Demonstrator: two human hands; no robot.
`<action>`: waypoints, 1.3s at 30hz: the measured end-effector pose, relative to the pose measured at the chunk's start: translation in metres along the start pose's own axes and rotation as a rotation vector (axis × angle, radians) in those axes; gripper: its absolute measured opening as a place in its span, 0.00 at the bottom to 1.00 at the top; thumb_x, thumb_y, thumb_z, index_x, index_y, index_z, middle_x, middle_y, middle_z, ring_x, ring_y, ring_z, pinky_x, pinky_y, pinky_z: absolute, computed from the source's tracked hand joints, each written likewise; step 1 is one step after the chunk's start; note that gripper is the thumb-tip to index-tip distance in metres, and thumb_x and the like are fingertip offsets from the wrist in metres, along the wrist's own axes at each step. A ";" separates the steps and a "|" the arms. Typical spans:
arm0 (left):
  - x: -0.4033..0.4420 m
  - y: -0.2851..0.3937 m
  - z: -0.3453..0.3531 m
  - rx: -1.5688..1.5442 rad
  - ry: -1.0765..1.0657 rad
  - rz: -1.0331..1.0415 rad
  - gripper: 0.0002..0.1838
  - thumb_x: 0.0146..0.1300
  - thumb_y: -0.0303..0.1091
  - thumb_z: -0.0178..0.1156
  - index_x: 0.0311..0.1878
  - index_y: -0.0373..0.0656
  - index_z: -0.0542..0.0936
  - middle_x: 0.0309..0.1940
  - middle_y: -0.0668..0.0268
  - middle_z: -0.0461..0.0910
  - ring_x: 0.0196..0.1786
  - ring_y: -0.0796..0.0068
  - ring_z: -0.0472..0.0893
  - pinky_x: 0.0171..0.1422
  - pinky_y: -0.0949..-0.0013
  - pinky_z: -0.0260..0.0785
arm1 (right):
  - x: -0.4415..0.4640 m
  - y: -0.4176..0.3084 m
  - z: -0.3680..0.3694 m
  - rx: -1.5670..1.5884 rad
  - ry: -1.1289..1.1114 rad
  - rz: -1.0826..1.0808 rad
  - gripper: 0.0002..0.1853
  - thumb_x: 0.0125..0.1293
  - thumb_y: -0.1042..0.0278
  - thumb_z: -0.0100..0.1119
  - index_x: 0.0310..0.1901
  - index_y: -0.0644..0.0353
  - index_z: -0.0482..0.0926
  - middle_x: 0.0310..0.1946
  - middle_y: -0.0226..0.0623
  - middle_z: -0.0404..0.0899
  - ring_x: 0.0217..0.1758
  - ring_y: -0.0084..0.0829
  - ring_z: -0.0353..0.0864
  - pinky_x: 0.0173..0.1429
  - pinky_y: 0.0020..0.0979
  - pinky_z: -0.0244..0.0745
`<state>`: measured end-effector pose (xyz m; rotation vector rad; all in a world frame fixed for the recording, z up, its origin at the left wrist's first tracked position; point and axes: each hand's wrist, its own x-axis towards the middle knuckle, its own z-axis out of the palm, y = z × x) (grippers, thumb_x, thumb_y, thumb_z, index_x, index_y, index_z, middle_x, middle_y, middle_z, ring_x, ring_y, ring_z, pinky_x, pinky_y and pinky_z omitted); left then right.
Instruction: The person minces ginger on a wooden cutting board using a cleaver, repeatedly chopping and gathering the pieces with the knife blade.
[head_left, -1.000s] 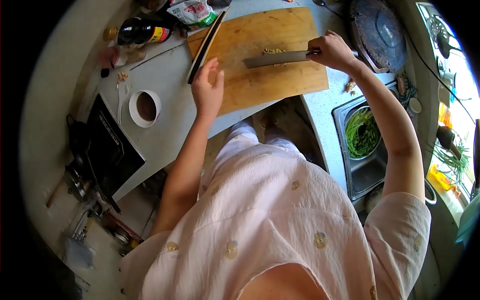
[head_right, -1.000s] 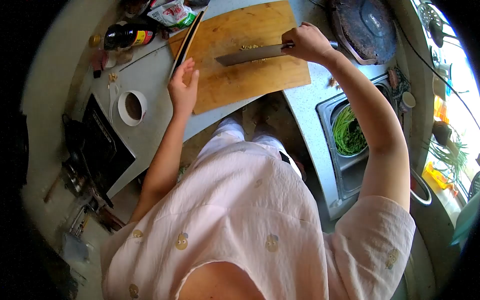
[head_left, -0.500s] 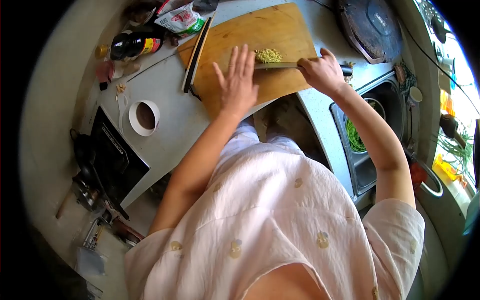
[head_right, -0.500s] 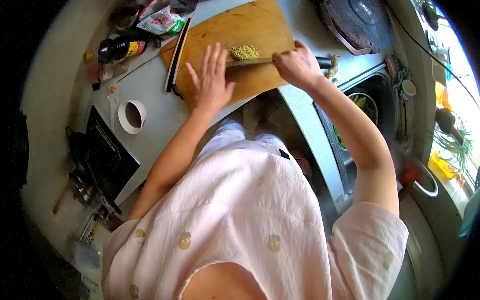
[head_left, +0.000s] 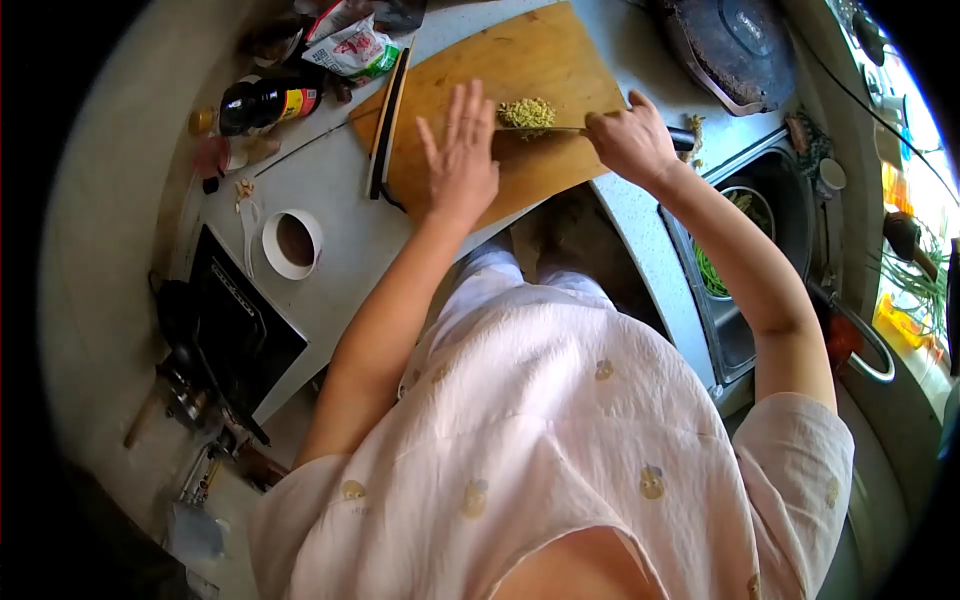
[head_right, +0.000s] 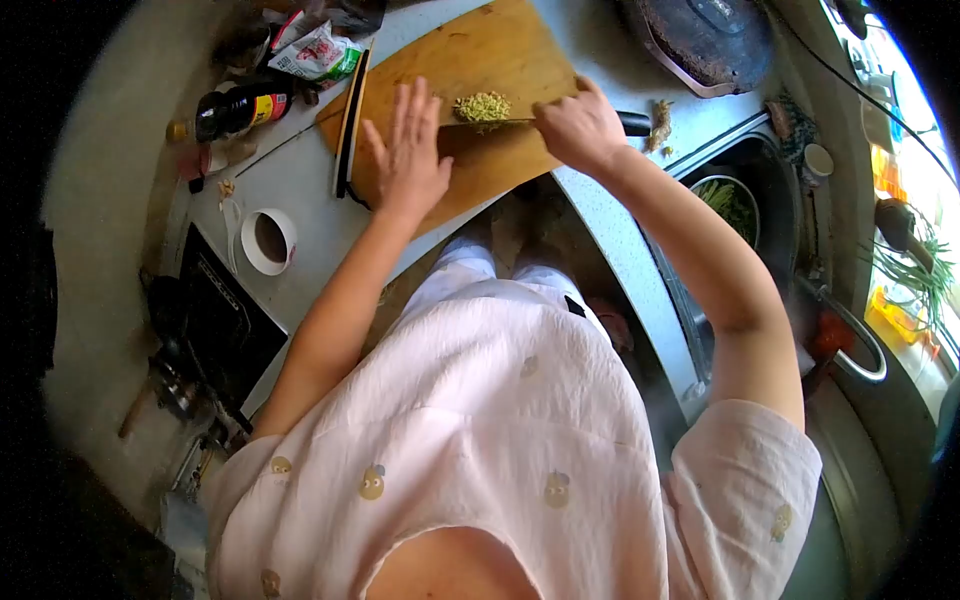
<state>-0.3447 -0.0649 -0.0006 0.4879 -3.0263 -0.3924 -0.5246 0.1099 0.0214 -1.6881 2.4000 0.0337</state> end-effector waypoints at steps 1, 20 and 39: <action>0.004 0.008 0.006 0.049 0.024 0.039 0.48 0.52 0.34 0.72 0.74 0.48 0.56 0.81 0.66 0.43 0.83 0.62 0.42 0.77 0.29 0.31 | -0.008 0.009 0.016 0.023 0.060 0.009 0.06 0.63 0.63 0.57 0.29 0.51 0.78 0.18 0.36 0.80 0.25 0.38 0.81 0.48 0.39 0.69; 0.000 -0.004 0.008 0.021 -0.001 0.003 0.53 0.49 0.31 0.74 0.76 0.55 0.54 0.81 0.70 0.44 0.83 0.64 0.43 0.78 0.28 0.28 | -0.025 -0.034 0.016 0.096 -0.052 0.190 0.05 0.64 0.66 0.56 0.32 0.54 0.79 0.19 0.40 0.80 0.25 0.42 0.80 0.48 0.38 0.70; -0.002 0.010 -0.011 -0.044 -0.020 0.029 0.54 0.49 0.32 0.75 0.76 0.54 0.53 0.81 0.70 0.45 0.83 0.63 0.44 0.79 0.30 0.29 | -0.014 -0.012 0.022 0.104 0.067 0.107 0.05 0.64 0.64 0.56 0.32 0.52 0.79 0.21 0.37 0.83 0.26 0.36 0.82 0.52 0.36 0.69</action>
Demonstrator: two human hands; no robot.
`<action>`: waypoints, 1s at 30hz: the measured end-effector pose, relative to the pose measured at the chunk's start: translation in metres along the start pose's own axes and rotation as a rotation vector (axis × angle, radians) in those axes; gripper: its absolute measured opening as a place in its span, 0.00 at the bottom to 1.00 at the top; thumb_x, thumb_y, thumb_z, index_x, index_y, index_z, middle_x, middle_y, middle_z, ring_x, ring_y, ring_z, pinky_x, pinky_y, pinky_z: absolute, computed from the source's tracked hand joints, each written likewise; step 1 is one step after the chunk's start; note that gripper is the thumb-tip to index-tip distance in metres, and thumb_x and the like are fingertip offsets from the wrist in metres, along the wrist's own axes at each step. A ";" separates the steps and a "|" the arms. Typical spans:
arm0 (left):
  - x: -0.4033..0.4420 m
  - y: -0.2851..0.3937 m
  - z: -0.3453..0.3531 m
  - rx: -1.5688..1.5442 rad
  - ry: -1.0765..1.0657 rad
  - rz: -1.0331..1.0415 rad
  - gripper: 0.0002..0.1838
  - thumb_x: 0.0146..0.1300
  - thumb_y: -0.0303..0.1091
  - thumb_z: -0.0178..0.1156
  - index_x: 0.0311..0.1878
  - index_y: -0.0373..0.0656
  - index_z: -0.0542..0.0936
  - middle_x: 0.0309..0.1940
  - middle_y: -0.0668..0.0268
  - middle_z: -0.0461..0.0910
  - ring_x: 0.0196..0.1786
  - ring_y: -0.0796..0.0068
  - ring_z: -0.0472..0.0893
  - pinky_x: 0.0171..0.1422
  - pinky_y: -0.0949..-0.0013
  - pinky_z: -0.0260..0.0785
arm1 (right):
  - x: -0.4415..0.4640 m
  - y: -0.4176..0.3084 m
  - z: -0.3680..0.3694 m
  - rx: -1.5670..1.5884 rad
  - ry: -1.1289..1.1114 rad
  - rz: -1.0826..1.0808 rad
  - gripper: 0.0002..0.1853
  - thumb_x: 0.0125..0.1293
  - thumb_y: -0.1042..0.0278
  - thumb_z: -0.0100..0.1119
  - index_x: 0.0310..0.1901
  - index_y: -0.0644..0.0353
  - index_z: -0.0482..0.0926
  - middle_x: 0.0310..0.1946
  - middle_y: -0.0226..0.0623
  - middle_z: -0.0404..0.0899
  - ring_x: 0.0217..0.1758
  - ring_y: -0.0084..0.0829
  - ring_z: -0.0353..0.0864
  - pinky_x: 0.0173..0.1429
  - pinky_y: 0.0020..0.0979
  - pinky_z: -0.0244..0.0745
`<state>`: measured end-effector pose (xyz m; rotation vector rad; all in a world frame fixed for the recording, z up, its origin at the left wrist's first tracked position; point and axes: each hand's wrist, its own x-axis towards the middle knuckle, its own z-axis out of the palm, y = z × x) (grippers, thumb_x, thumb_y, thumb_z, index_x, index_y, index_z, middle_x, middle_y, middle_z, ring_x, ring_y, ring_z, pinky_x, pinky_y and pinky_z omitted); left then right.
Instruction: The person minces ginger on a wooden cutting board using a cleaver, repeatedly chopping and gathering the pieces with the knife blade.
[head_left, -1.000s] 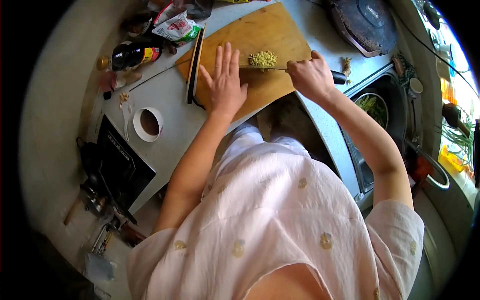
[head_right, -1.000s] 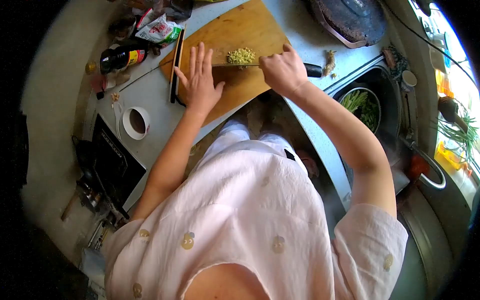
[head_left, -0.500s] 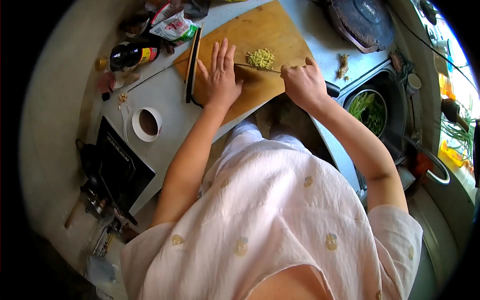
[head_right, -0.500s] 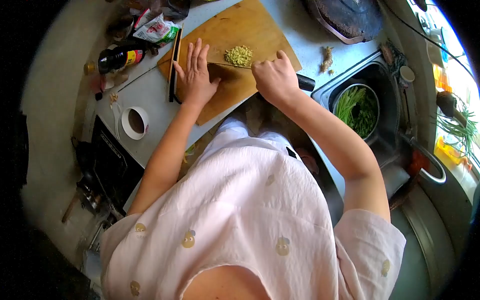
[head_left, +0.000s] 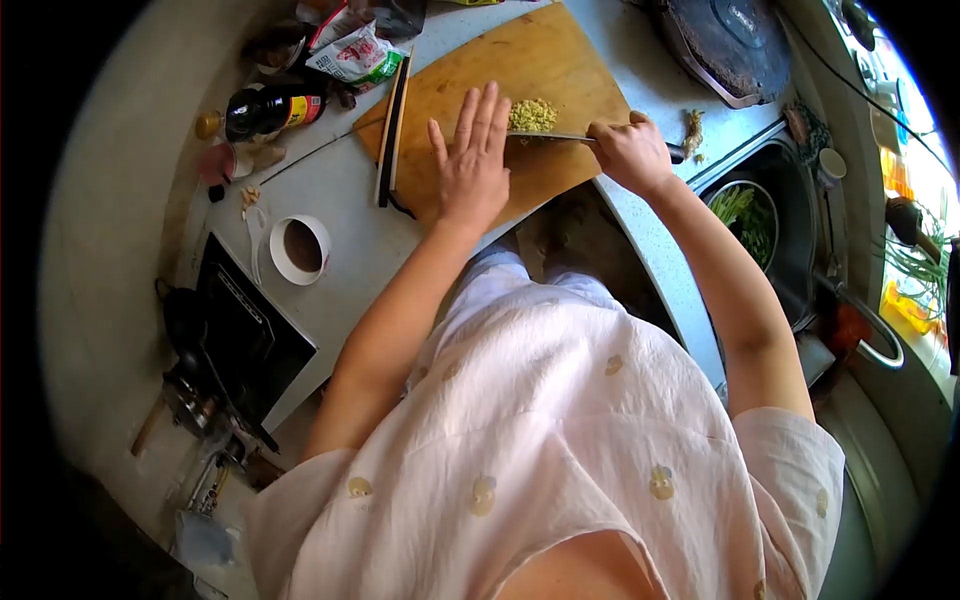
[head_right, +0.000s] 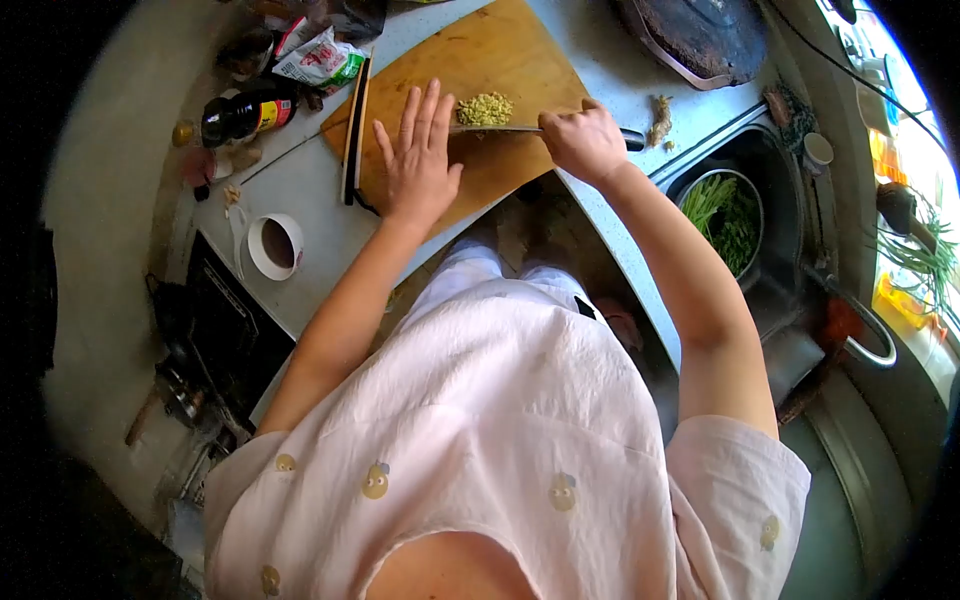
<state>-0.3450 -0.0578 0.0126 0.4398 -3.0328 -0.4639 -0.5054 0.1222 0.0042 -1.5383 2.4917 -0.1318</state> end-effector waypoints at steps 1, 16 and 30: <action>0.003 0.005 -0.006 -0.033 -0.001 -0.016 0.53 0.49 0.31 0.74 0.76 0.54 0.53 0.81 0.70 0.46 0.83 0.63 0.44 0.79 0.30 0.29 | 0.000 0.001 0.001 0.004 0.011 0.026 0.05 0.64 0.64 0.55 0.32 0.52 0.79 0.22 0.36 0.83 0.27 0.36 0.82 0.49 0.37 0.71; -0.002 -0.022 -0.004 -0.003 -0.034 -0.107 0.55 0.49 0.33 0.76 0.77 0.52 0.52 0.81 0.69 0.45 0.83 0.64 0.42 0.77 0.28 0.24 | 0.009 -0.031 -0.020 -0.030 -0.034 0.048 0.08 0.64 0.62 0.58 0.30 0.53 0.77 0.20 0.39 0.80 0.26 0.43 0.81 0.47 0.40 0.73; -0.007 -0.030 -0.001 -0.028 0.003 -0.103 0.55 0.49 0.33 0.76 0.77 0.56 0.51 0.80 0.71 0.46 0.83 0.64 0.43 0.77 0.27 0.30 | -0.005 -0.054 -0.025 -0.047 -0.117 0.095 0.05 0.58 0.69 0.56 0.36 0.55 0.79 0.20 0.39 0.81 0.29 0.39 0.83 0.57 0.39 0.68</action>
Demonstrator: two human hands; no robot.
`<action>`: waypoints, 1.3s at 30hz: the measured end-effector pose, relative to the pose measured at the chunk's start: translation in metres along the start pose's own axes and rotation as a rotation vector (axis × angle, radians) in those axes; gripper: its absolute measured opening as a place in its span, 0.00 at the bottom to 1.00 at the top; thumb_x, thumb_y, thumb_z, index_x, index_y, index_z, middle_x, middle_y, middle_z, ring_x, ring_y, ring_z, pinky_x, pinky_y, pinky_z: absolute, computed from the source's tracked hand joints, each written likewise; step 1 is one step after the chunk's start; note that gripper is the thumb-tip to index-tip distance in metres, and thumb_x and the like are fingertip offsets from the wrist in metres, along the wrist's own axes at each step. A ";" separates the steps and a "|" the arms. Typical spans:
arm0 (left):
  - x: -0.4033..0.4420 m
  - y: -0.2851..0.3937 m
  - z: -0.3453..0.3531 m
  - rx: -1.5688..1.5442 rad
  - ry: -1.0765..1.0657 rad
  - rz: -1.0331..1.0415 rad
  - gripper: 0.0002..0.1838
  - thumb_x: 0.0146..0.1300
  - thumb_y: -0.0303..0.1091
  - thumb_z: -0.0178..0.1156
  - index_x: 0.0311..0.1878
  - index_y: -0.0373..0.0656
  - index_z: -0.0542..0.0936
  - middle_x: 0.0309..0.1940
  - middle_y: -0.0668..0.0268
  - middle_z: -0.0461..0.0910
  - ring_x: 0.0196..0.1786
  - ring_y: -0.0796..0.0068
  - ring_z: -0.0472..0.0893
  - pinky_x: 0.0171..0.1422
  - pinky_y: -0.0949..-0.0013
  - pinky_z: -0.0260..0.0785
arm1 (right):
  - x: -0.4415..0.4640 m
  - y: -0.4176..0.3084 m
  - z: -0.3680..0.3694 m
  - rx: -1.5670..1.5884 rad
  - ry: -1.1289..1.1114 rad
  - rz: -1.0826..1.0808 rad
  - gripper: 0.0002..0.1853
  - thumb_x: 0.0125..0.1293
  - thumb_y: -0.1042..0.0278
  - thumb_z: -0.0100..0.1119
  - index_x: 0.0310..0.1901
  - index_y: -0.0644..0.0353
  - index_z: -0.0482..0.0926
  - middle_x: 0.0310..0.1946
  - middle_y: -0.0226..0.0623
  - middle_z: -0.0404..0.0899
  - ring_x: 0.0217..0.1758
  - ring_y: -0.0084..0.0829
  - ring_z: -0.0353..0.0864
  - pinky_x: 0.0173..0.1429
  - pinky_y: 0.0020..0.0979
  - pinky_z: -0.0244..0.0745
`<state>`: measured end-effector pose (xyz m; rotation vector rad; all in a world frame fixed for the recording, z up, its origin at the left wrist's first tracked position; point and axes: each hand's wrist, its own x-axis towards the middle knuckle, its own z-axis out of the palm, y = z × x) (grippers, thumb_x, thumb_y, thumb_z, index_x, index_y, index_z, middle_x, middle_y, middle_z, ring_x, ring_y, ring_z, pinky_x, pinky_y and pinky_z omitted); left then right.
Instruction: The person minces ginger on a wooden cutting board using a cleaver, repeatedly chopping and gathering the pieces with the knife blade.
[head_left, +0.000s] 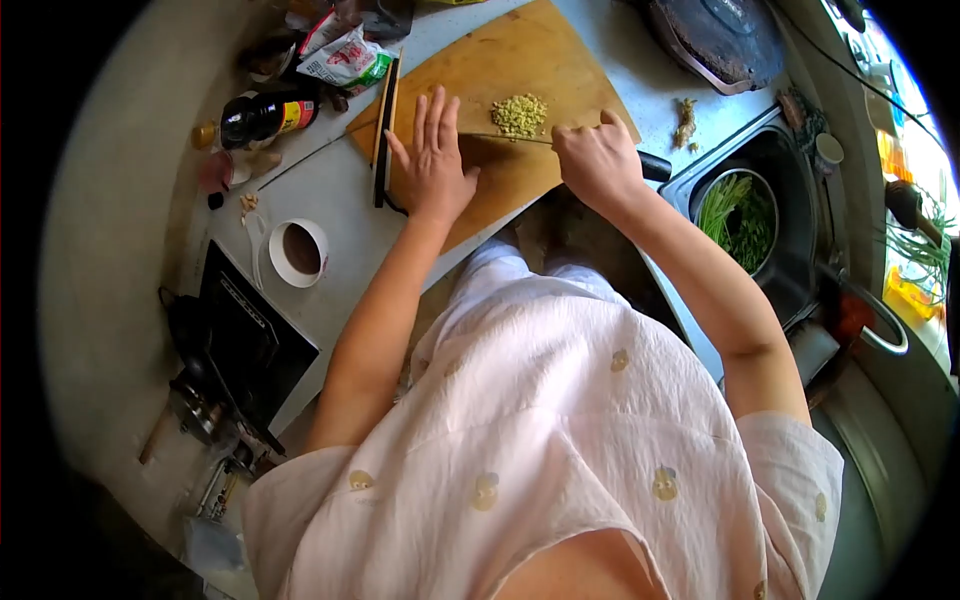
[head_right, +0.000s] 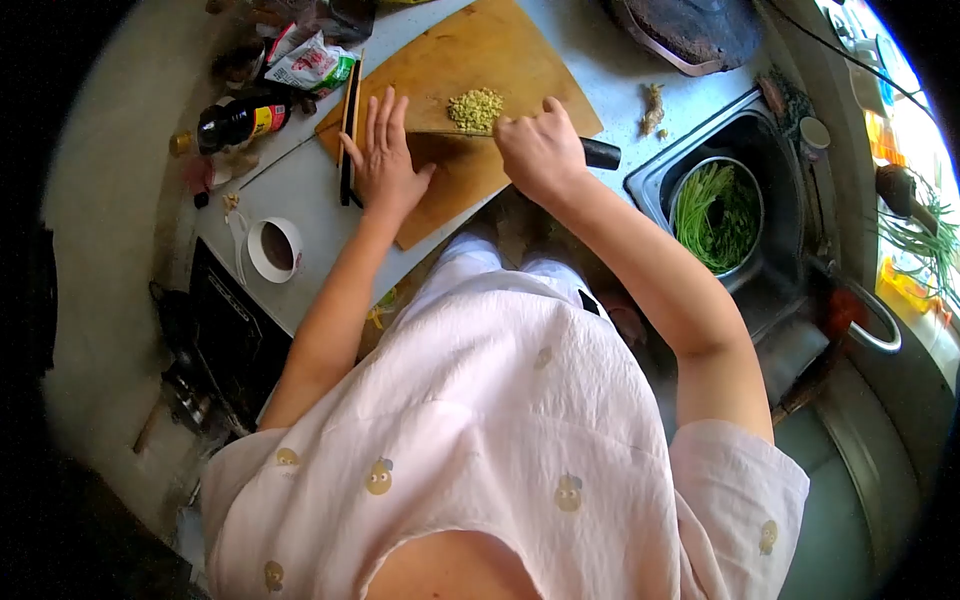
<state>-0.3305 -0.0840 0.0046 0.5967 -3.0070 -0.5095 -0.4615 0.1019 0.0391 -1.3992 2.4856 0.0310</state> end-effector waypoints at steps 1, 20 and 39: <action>0.002 0.000 -0.001 0.004 -0.011 0.000 0.55 0.48 0.34 0.76 0.77 0.56 0.52 0.80 0.72 0.46 0.83 0.65 0.43 0.78 0.27 0.30 | -0.002 -0.004 0.002 -0.004 -0.006 0.010 0.05 0.57 0.69 0.56 0.36 0.55 0.79 0.20 0.39 0.81 0.29 0.40 0.83 0.57 0.39 0.68; -0.005 -0.001 0.005 0.023 -0.030 0.008 0.55 0.49 0.31 0.75 0.77 0.57 0.52 0.80 0.73 0.46 0.82 0.65 0.44 0.78 0.29 0.30 | 0.015 0.006 -0.004 -0.026 -0.073 -0.057 0.01 0.57 0.70 0.56 0.31 0.53 0.77 0.21 0.38 0.82 0.29 0.38 0.83 0.53 0.35 0.68; 0.016 -0.001 -0.007 0.061 0.086 0.031 0.53 0.51 0.33 0.74 0.77 0.55 0.53 0.80 0.71 0.47 0.82 0.64 0.45 0.77 0.26 0.28 | 0.021 0.010 -0.011 0.070 0.081 0.001 0.11 0.66 0.61 0.54 0.29 0.53 0.81 0.19 0.40 0.81 0.26 0.42 0.83 0.51 0.41 0.74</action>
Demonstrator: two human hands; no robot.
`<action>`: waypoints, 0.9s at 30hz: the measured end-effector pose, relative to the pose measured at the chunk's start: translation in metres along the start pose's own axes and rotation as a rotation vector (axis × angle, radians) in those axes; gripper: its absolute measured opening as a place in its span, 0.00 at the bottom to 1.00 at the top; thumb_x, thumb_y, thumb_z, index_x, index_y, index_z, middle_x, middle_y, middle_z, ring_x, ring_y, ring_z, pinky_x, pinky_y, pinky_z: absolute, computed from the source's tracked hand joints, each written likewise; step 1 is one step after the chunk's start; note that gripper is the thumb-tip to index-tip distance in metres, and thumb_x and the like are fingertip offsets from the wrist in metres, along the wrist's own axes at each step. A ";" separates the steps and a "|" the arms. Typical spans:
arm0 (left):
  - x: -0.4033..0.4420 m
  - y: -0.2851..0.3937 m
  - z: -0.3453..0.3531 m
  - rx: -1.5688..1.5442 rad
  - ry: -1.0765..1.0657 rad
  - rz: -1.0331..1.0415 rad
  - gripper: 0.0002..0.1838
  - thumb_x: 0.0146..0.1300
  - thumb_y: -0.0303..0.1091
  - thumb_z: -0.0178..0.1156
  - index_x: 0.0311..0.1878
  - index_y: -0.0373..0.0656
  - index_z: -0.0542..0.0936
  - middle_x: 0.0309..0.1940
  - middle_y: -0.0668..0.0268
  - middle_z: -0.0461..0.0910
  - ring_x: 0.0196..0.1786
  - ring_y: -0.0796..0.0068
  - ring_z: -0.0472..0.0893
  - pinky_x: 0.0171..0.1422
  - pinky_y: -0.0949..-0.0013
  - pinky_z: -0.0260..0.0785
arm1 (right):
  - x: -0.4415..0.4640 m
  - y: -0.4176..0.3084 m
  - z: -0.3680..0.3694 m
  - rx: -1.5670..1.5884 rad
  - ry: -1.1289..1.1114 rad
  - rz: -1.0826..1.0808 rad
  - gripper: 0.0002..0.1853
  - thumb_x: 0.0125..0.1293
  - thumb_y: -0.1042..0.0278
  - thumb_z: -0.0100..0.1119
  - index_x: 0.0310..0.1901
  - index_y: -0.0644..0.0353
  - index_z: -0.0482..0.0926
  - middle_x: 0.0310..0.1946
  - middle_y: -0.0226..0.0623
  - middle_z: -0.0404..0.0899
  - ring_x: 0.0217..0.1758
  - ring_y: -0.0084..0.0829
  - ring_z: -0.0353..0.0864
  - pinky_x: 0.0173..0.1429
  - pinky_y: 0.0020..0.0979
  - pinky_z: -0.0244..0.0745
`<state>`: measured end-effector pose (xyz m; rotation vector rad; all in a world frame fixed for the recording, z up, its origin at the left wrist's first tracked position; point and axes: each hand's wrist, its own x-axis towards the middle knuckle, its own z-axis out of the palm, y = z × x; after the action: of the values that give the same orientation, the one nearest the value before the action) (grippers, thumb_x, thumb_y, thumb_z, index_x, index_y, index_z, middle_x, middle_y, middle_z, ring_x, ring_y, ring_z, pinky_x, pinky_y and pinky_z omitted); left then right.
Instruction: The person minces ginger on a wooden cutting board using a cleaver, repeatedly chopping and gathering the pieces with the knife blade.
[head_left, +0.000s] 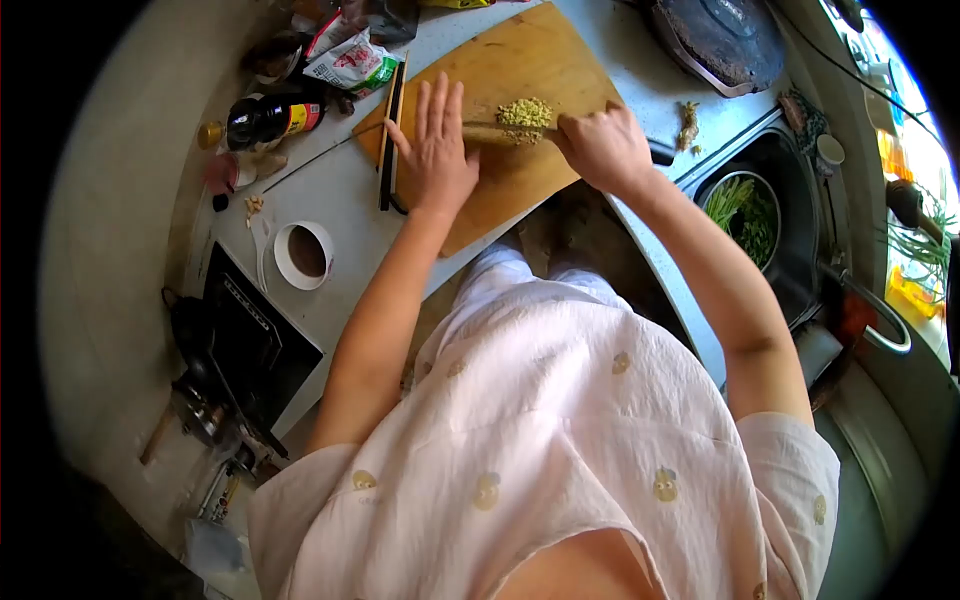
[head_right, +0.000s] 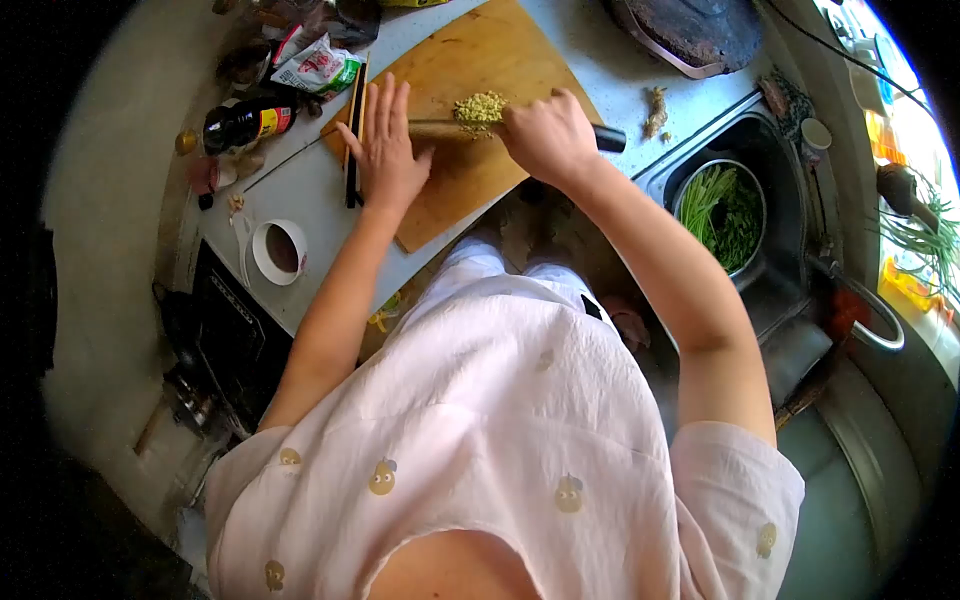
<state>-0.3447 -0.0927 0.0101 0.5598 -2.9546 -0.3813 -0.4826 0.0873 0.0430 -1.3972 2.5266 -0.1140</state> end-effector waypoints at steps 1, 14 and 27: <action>0.006 -0.004 0.001 -0.008 0.006 -0.001 0.53 0.51 0.33 0.74 0.77 0.55 0.53 0.80 0.71 0.47 0.82 0.64 0.45 0.77 0.26 0.28 | 0.006 -0.003 -0.014 -0.036 -0.050 -0.005 0.11 0.66 0.60 0.54 0.29 0.53 0.82 0.19 0.40 0.81 0.26 0.42 0.83 0.51 0.40 0.74; 0.029 -0.006 0.013 0.025 -0.113 -0.018 0.58 0.46 0.30 0.77 0.77 0.55 0.50 0.80 0.70 0.47 0.82 0.65 0.44 0.79 0.29 0.28 | 0.020 0.015 0.008 -0.145 0.017 -0.088 0.12 0.70 0.55 0.54 0.33 0.52 0.79 0.20 0.37 0.80 0.24 0.41 0.80 0.45 0.39 0.74; 0.011 -0.010 0.002 0.020 -0.112 -0.033 0.57 0.46 0.33 0.77 0.76 0.54 0.52 0.80 0.70 0.47 0.82 0.65 0.44 0.78 0.30 0.30 | 0.006 -0.008 0.003 -0.137 -0.103 -0.106 0.05 0.65 0.66 0.53 0.35 0.55 0.77 0.19 0.38 0.81 0.25 0.39 0.82 0.51 0.38 0.70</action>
<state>-0.3519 -0.1054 0.0066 0.6096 -3.0625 -0.3999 -0.4781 0.0777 0.0402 -1.5469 2.4168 0.1113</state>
